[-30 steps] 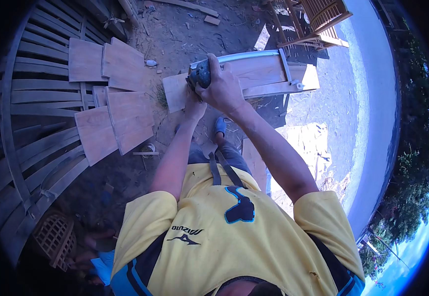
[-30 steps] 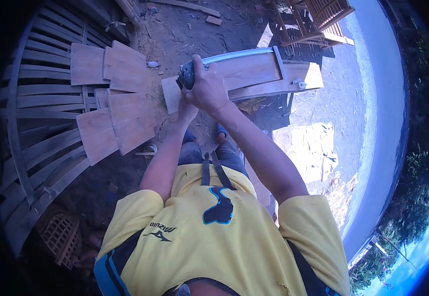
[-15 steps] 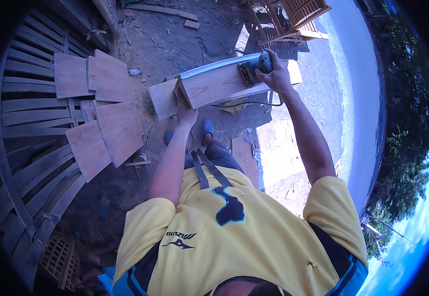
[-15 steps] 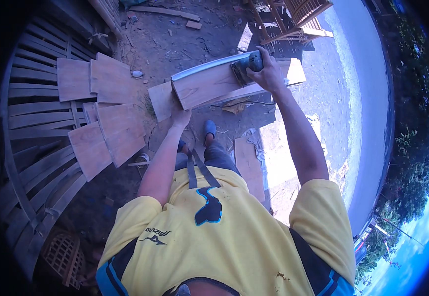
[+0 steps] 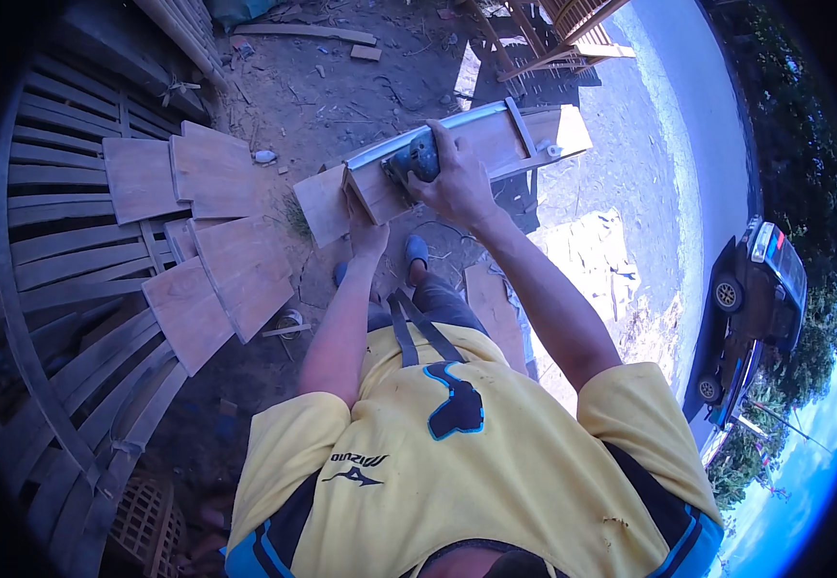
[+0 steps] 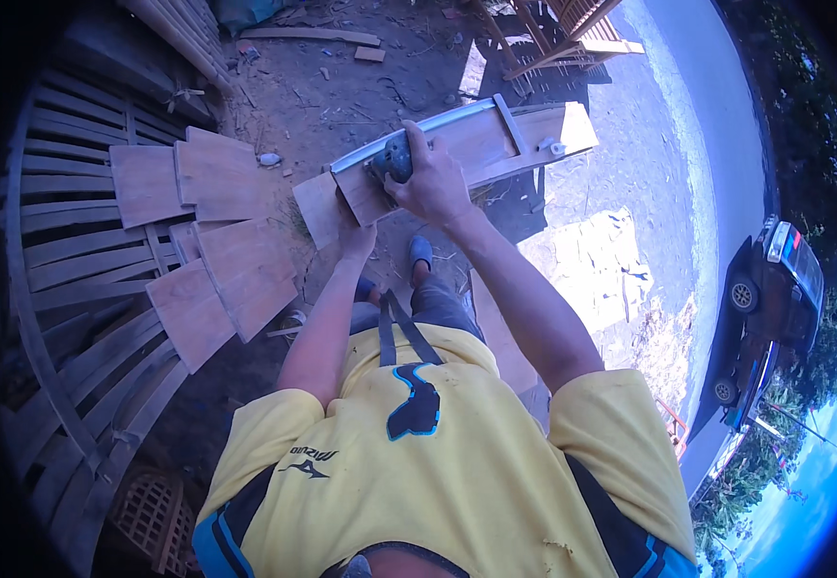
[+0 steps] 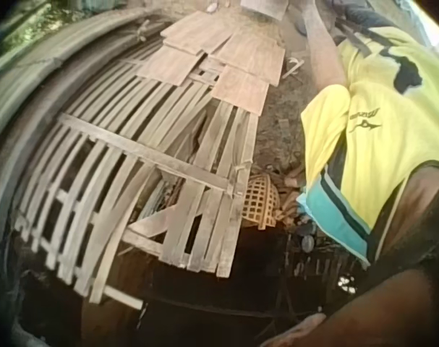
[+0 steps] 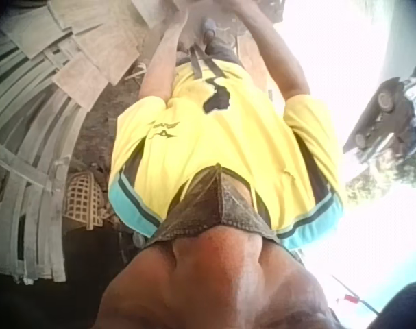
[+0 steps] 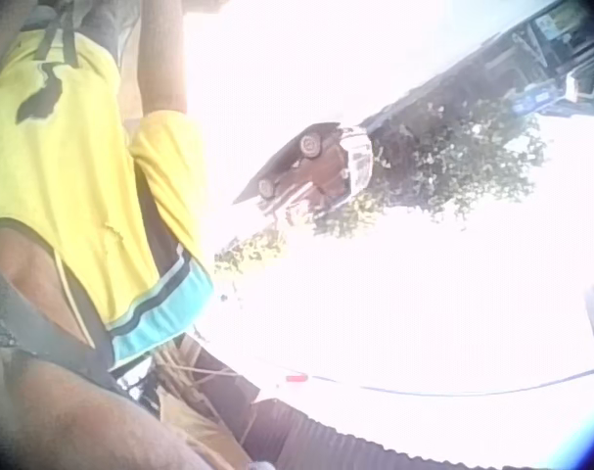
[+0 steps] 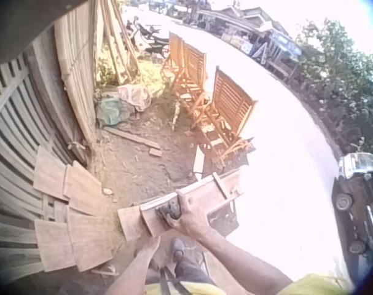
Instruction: The person sands various sides and edges of a wooden box using an electric sander, turning the box by hand.
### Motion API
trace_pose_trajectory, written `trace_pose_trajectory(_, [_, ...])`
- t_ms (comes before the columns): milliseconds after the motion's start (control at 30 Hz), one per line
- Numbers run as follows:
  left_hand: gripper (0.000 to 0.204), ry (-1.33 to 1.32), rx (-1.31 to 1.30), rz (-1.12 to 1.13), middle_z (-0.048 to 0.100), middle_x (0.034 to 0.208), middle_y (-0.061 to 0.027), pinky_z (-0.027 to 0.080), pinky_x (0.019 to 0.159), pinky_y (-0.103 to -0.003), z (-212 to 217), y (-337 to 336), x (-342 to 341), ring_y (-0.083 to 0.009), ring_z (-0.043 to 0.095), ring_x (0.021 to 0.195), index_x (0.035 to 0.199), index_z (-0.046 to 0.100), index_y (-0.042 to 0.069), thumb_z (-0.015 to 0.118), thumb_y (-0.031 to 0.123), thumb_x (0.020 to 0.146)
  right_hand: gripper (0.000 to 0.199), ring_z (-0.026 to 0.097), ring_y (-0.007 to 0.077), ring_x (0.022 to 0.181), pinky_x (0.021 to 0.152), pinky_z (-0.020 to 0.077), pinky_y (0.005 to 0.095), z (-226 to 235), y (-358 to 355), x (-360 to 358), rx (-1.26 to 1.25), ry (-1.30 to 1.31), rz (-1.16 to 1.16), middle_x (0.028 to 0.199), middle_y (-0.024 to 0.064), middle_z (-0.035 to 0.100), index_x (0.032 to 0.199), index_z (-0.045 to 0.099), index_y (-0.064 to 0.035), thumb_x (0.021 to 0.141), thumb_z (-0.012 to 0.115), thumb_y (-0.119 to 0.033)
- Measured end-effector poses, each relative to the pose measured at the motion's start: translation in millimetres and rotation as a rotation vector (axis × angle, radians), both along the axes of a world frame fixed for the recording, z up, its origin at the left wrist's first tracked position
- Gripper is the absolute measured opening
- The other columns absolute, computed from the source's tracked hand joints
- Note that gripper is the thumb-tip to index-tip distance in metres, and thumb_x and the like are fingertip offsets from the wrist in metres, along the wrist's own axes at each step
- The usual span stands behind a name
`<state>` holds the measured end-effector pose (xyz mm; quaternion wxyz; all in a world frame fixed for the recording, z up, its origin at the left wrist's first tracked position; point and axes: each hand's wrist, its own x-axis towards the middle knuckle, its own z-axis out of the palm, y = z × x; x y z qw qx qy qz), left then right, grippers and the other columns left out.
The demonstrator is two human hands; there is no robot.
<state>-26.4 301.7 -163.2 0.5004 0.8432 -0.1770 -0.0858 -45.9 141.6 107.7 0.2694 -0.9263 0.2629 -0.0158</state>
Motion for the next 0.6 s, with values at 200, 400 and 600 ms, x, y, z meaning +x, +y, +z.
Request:
trace_pose_trajectory(200, [0.102,0.297,-0.261,-0.197,0.034,0.167,-0.031,0.041,0.125,-0.05,13.3,-0.8,1.4,-0.0447,0.041,0.154,0.17,0.009,0.001,0.077,0.019,0.096,0.096,0.071,0.0545,0.1,0.089,0.0601,0.0598,1.8,36.0,-22.8,0.015,0.08,0.11,0.119,0.0287,0.059,0.16,0.04,-0.0219,0.078,0.088,-0.031])
trace_pose_trajectory(400, [0.09,0.123,0.111,-0.153,0.018,0.174,-0.0339,0.021,0.134,-0.052,-27.9,-4.9,3.0,-0.0491,0.018,0.163,0.17,0.012,-0.003,0.06,0.037,0.106,0.086,0.07,0.0487,0.11,0.096,0.0573,0.0539,-8.8,-106.0,-61.5,-0.152,-0.117,-0.093,0.128,0.0312,0.065,0.155,0.047,-0.0124,0.081,0.088,-0.029])
trace_pose_trajectory(600, [0.111,-0.021,0.175,-0.07,0.028,0.167,-0.0391,0.048,0.118,-0.055,-30.1,-0.4,-1.2,-0.0549,0.045,0.147,0.17,-0.003,0.0,0.075,0.017,0.094,0.086,0.073,0.0477,0.103,0.092,0.0585,0.0533,-15.0,-60.6,-53.4,-0.208,-0.137,-0.094,0.119,0.0287,0.067,0.157,0.045,-0.0117,0.084,0.087,-0.03])
